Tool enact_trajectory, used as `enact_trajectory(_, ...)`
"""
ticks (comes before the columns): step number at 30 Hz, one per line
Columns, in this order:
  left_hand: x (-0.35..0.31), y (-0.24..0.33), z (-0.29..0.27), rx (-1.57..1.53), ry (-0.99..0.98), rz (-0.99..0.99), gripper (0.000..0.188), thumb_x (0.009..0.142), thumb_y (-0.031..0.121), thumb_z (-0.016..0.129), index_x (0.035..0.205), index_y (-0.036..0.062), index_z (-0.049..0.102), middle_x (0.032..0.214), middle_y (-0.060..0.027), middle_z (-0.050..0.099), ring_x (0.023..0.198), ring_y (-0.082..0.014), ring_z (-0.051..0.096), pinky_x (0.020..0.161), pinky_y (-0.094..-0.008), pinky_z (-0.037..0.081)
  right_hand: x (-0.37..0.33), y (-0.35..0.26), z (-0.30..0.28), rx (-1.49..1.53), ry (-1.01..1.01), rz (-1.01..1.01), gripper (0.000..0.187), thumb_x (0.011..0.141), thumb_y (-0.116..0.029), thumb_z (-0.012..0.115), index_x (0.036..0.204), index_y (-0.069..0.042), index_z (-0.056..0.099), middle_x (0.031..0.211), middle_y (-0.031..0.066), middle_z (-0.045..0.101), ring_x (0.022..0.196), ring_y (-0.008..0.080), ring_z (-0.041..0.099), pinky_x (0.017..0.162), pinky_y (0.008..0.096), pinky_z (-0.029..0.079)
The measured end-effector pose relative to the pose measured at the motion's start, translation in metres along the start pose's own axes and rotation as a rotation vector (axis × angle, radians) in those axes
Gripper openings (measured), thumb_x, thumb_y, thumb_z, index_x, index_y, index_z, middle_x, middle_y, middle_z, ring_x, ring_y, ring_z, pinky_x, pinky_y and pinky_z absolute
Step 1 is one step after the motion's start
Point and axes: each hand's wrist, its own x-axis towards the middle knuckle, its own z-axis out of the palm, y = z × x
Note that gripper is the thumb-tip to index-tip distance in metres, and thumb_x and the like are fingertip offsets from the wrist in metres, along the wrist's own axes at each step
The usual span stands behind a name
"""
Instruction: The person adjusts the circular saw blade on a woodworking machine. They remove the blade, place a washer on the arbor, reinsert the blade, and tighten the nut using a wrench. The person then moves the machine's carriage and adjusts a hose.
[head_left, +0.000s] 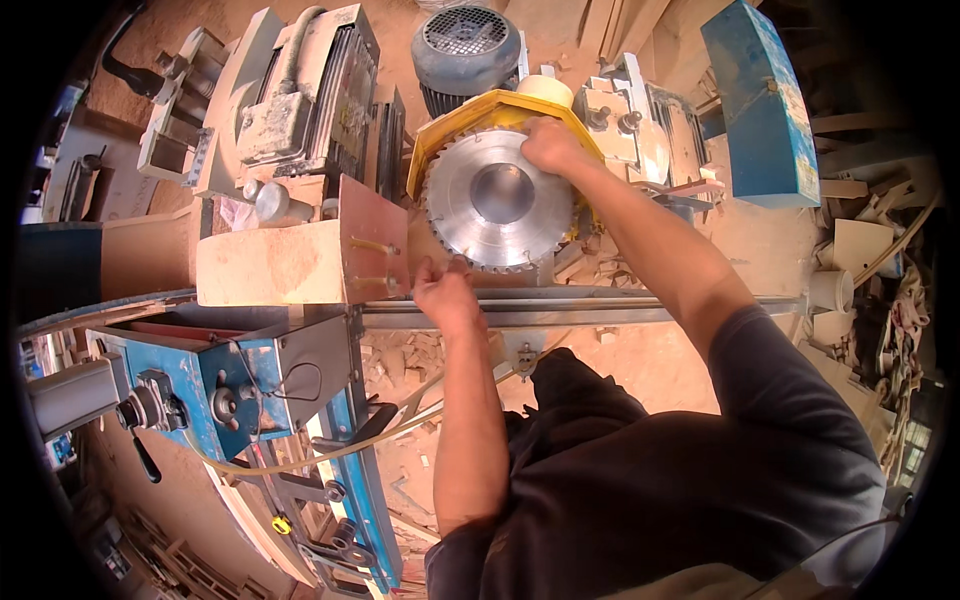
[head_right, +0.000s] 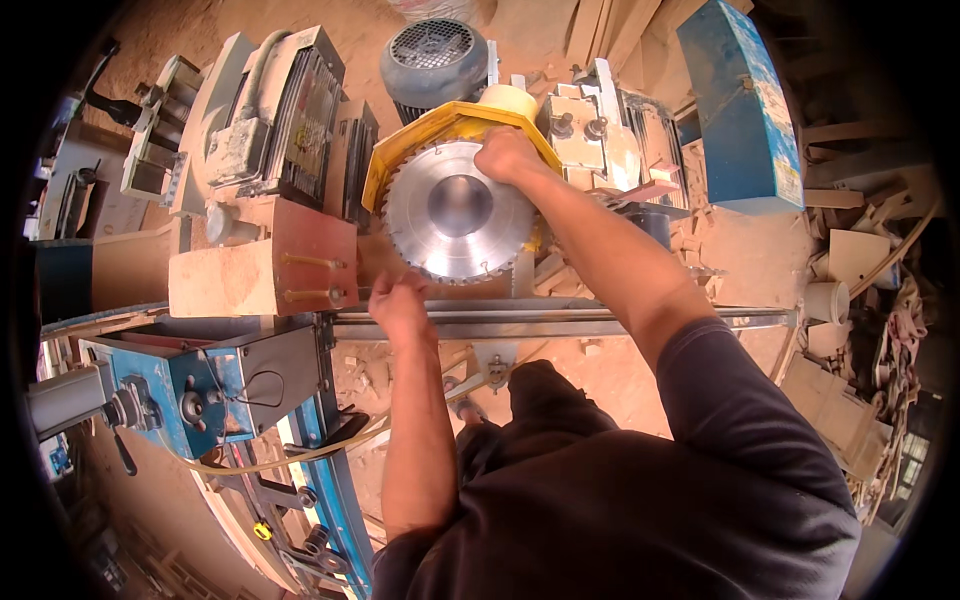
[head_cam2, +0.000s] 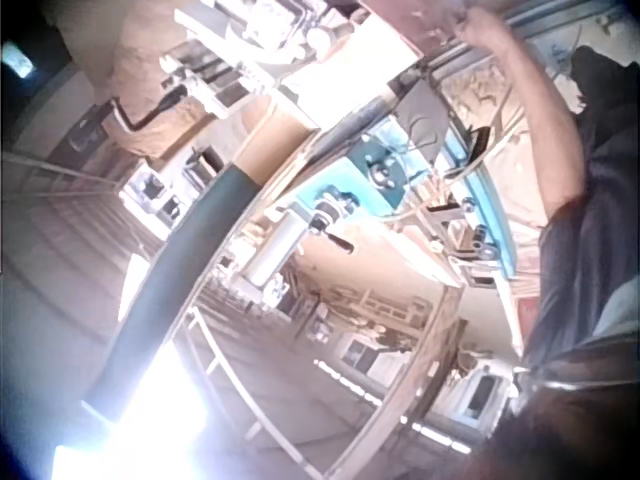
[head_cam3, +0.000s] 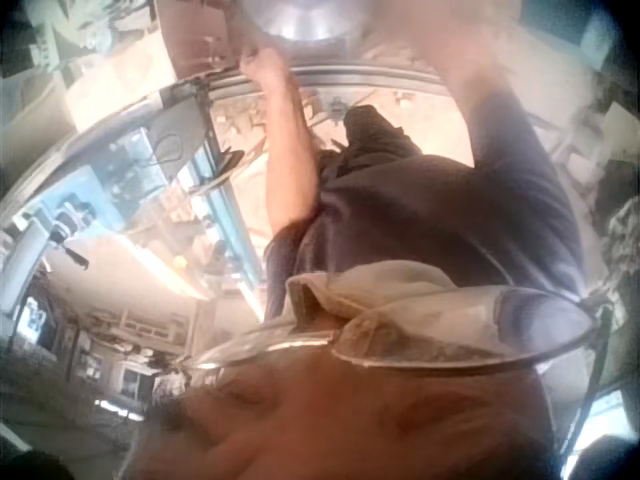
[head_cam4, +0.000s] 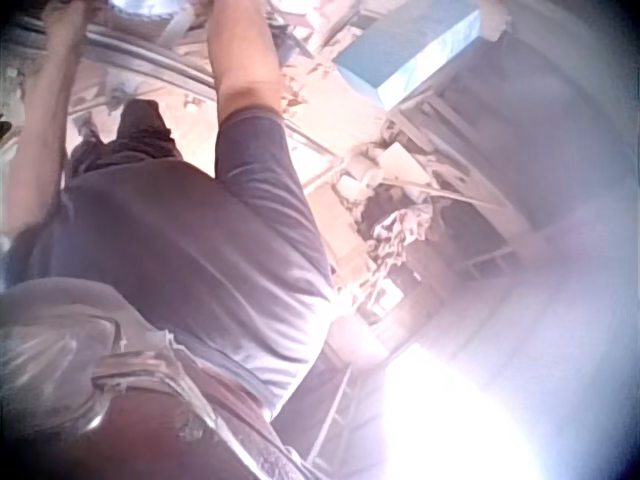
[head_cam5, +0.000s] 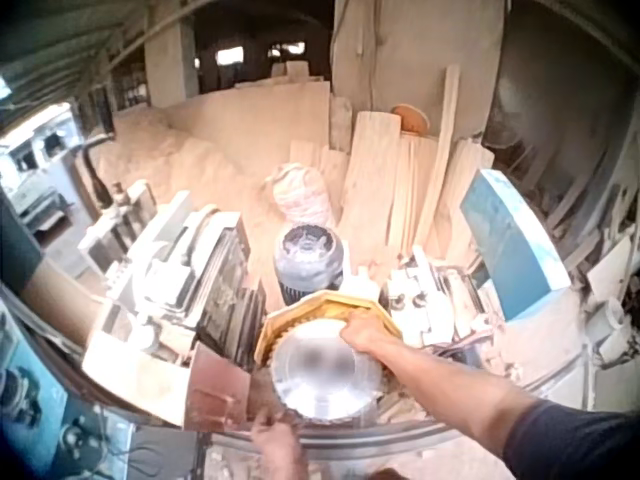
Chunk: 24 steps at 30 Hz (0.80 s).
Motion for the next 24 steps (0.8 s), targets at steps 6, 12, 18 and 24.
enact_trajectory(6,0.007,-0.002,0.007,-0.028,0.080,-0.064,0.042,0.083,-0.007,0.063,0.124,-0.0097,0.052,0.082,-0.0051,0.059,0.066,-0.0113,0.053,0.058,-0.0262,0.042,0.000,-0.002,0.008,0.014,0.089,0.004,0.037,0.083,-0.015,0.054,0.111,0.003,0.071,0.120,0.0279,0.067,0.117,0.0410,0.062,0.104,0.0467,0.046)
enact_trajectory(12,-0.001,0.024,0.018,0.047,0.086,-0.159,0.017,0.085,-0.001,0.061,0.101,-0.0035,0.058,0.071,-0.0029,0.054,0.056,-0.0121,0.046,0.048,-0.0306,0.033,0.006,-0.001,0.000,0.040,-0.020,0.068,0.040,0.086,-0.016,0.052,0.115,0.003,0.071,0.124,0.0288,0.065,0.121,0.0415,0.061,0.105,0.0467,0.046)
enact_trajectory(18,0.013,0.009,0.023,0.010,0.132,-0.150,0.010,0.086,0.002,0.056,0.077,0.0018,0.060,0.066,-0.0048,0.054,0.052,-0.0135,0.045,0.046,-0.0295,0.032,0.008,-0.009,-0.009,0.077,-0.106,0.103,0.042,0.086,-0.018,0.050,0.118,0.003,0.070,0.127,0.0288,0.064,0.124,0.0420,0.058,0.108,0.0468,0.044)
enact_trajectory(24,0.005,0.017,0.035,0.044,0.157,-0.190,0.015,0.084,0.003,0.049,0.072,0.0006,0.058,0.066,-0.0019,0.049,0.052,-0.0153,0.044,0.045,-0.0335,0.032,0.005,-0.011,-0.001,0.169,0.017,0.025,0.053,0.086,-0.016,0.050,0.136,-0.001,0.057,0.139,0.0253,0.058,0.133,0.0394,0.052,0.114,0.0484,0.034)
